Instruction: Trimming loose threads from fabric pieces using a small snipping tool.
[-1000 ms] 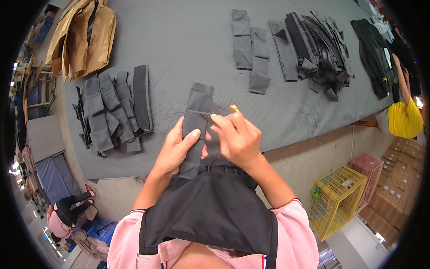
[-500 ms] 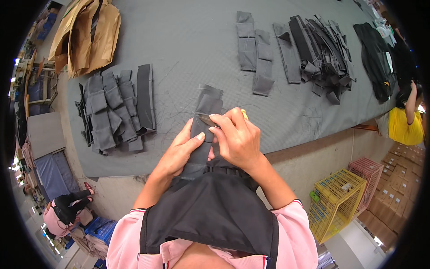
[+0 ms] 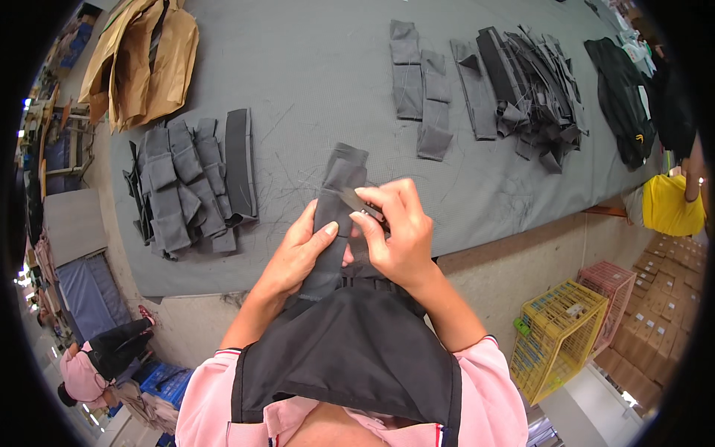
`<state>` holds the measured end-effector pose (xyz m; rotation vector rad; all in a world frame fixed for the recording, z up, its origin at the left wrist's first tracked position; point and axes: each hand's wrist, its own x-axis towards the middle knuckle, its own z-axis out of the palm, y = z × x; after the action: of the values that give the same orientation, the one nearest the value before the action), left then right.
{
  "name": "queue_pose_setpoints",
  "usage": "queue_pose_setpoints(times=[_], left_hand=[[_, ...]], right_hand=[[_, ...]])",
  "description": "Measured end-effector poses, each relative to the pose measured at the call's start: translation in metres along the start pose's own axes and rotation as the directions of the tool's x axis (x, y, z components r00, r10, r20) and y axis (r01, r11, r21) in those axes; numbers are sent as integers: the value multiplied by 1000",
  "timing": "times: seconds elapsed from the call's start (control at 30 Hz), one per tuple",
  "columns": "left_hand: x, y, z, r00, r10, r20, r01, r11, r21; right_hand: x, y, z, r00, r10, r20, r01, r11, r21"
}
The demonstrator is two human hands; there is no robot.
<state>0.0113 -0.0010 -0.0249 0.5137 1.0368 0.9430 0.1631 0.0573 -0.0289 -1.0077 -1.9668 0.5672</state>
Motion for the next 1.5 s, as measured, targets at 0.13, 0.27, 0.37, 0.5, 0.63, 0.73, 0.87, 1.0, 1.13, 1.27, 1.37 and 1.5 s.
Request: queue_pose_setpoints(times=[0.13, 0.27, 0.37, 0.5, 0.63, 0.73, 0.87, 1.0, 1.13, 1.27, 1.37, 1.5], left_hand=[[1, -7, -3, 1000, 26, -1, -26, 1000, 6], [-6, -13, 0, 996, -66, -52, 55, 978, -201], [-3, -13, 2, 982, -130, -136, 108, 982, -157], [-1, -18, -3, 985, -46, -166, 28, 994, -110], [0, -21, -1, 973, 125, -194, -126, 992, 10], [2, -20, -1, 978, 63, -199, -75, 995, -57], [-2, -17, -8, 988, -27, -153, 1, 986, -169], [3, -18, -8, 985, 59, -163, -105, 950, -294], [4, -20, -7, 977, 130, -166, -175, 938, -297], [4, -23, -7, 968, 186, -168, -228, 932, -283], [3, -26, -8, 951, 228, -211, -274, 936, -222], [2, -26, -3, 932, 292, -214, -339, 912, -233]], right_hand=[[-1, 7, 8, 931, 284, 228, -344, 892, 294], [-18, -9, 15, 951, 297, 87, -309, 893, 326], [-31, -6, 23, 975, 193, 112, -217, 935, 281], [-23, -9, 10, 937, 244, 250, -321, 884, 340], [-6, -14, 5, 978, 62, 202, -99, 978, 181], [8, 3, 20, 911, 262, 320, -359, 884, 298], [5, 9, 21, 873, 317, 372, -432, 855, 286], [-8, -6, 13, 940, 318, 120, -339, 902, 266], [-11, -25, -13, 971, 178, 159, -171, 984, -57], [-8, -32, -14, 963, 113, 244, -80, 987, -141], [-7, -28, -10, 975, -15, 224, 58, 980, -188], [-5, -30, -7, 972, -61, 228, 105, 977, -183]])
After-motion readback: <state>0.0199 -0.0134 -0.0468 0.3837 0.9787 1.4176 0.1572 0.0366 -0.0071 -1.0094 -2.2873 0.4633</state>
